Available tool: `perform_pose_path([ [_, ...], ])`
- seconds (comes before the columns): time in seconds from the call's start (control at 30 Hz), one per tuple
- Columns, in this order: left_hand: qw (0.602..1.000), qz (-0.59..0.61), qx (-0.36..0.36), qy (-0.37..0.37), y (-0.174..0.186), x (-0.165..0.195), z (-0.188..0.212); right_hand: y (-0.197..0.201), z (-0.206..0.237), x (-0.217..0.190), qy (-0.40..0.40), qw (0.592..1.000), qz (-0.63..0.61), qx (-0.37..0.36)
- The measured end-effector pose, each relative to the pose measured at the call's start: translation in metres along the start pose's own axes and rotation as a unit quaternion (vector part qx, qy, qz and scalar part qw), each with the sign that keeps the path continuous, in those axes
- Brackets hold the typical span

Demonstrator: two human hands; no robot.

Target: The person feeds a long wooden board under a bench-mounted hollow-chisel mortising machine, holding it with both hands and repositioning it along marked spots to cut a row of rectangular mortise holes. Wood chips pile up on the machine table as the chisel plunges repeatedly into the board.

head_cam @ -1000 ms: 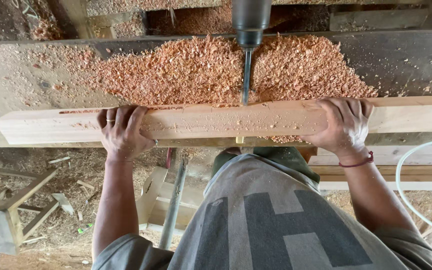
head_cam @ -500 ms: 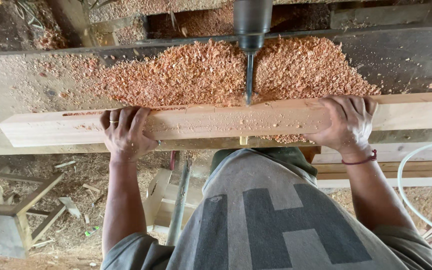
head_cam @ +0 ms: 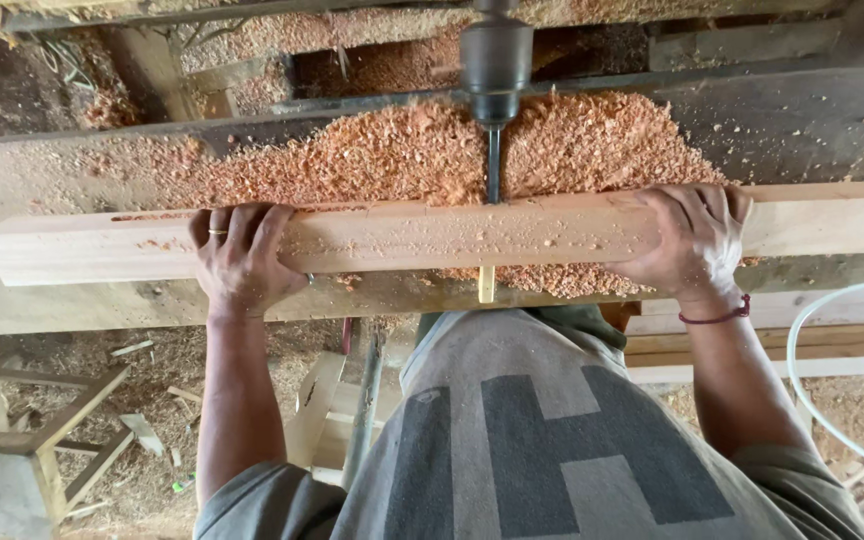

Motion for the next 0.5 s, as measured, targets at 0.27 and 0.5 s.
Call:
perform_pose_path([
  [0.27, 0.999, 0.034, 0.001, 0.024, 0.006, 0.005, 0.0, 0.016, -0.017, -0.015, -0.023, 0.998, -0.063, -0.001],
  [0.5, 0.998, 0.024, -0.01, 0.056, 0.005, 0.017, 0.02, 0.022, -0.008, -0.018, -0.023, 0.999, -0.047, -0.008],
])
Point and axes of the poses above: each hand's wrist, its own z-axis away from the middle knuckle, its own y-axis out of the back of the hand, x = y × z, the point moved 2 cm from there along -z, towards the middle knuckle, and after that the axes turned 9 degrees about x, right-handed, at the moved point
